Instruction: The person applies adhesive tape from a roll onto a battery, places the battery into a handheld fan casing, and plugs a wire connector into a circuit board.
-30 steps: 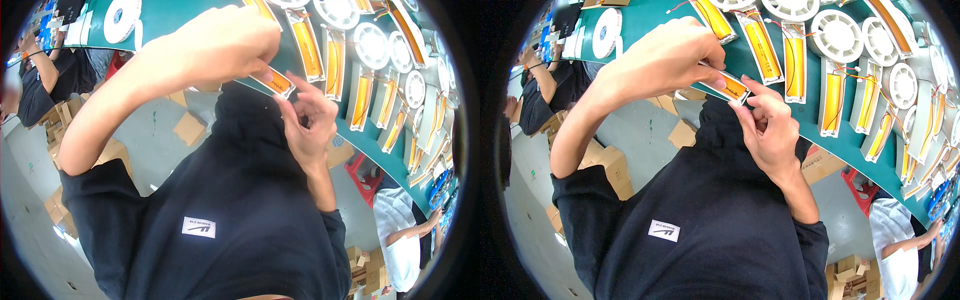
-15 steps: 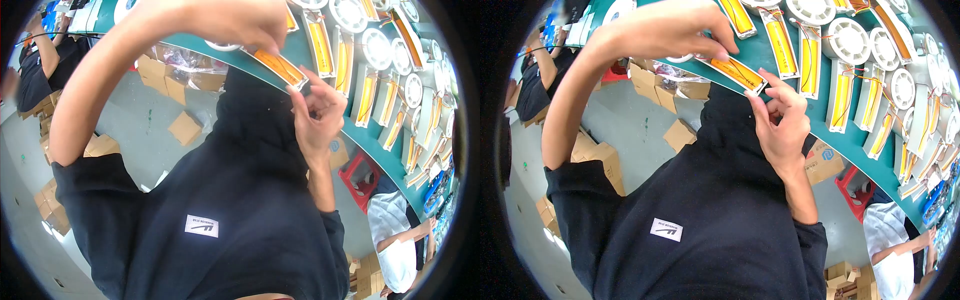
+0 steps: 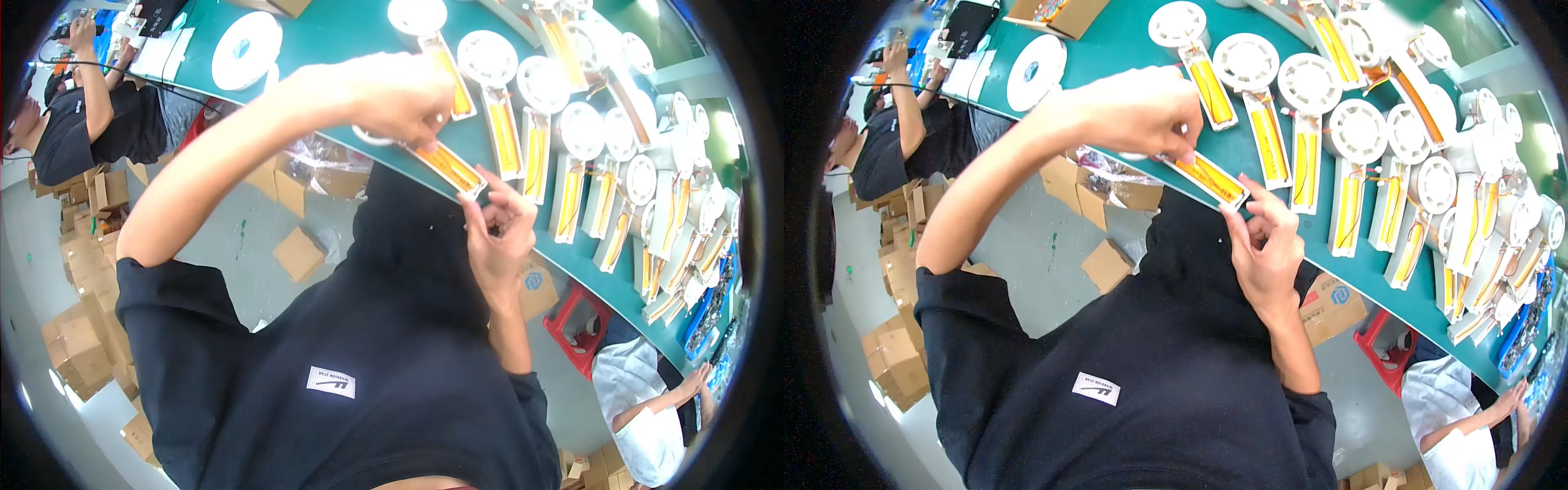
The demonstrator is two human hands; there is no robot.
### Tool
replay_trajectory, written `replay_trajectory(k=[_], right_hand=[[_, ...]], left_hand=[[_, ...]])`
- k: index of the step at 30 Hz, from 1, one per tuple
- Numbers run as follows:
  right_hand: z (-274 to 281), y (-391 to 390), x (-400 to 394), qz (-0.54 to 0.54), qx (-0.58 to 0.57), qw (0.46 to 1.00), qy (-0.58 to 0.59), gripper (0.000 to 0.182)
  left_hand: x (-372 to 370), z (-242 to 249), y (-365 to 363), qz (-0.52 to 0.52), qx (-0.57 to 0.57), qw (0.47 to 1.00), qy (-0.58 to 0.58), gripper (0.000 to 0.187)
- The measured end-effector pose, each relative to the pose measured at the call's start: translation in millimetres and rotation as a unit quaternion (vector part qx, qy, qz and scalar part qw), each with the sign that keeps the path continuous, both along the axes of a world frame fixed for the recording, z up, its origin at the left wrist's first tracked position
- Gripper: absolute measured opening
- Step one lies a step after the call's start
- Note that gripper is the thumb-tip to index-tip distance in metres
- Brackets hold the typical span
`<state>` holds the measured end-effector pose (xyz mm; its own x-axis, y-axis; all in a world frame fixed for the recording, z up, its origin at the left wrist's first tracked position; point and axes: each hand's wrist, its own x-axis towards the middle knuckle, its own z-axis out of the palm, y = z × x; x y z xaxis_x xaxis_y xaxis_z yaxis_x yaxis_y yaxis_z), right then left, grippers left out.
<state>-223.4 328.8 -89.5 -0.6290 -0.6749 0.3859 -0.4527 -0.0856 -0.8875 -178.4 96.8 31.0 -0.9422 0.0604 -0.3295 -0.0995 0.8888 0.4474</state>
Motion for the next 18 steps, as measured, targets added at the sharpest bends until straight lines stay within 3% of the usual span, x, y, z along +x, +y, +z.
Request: replay_trajectory(k=[3,11,15,18], right_hand=[[-1,0,1,0.000,-0.005,1.000,-0.025,0.037],[12,2,-5,0.008,0.023,1.000,0.009,0.030],[10,-2,-4,-0.010,-0.006,0.996,0.086,0.040],[25,1,-1,-0.004,0.072,0.989,0.133,0.049]], left_hand=[[-4,4,-1,0.010,0.010,0.995,-0.094,0.014],[-3,3,7,0.036,-0.034,0.996,-0.069,0.011],[5,6,14,0.025,-0.069,0.997,0.020,0.010],[3,2,11,0.026,-0.045,0.998,-0.023,0.012]])
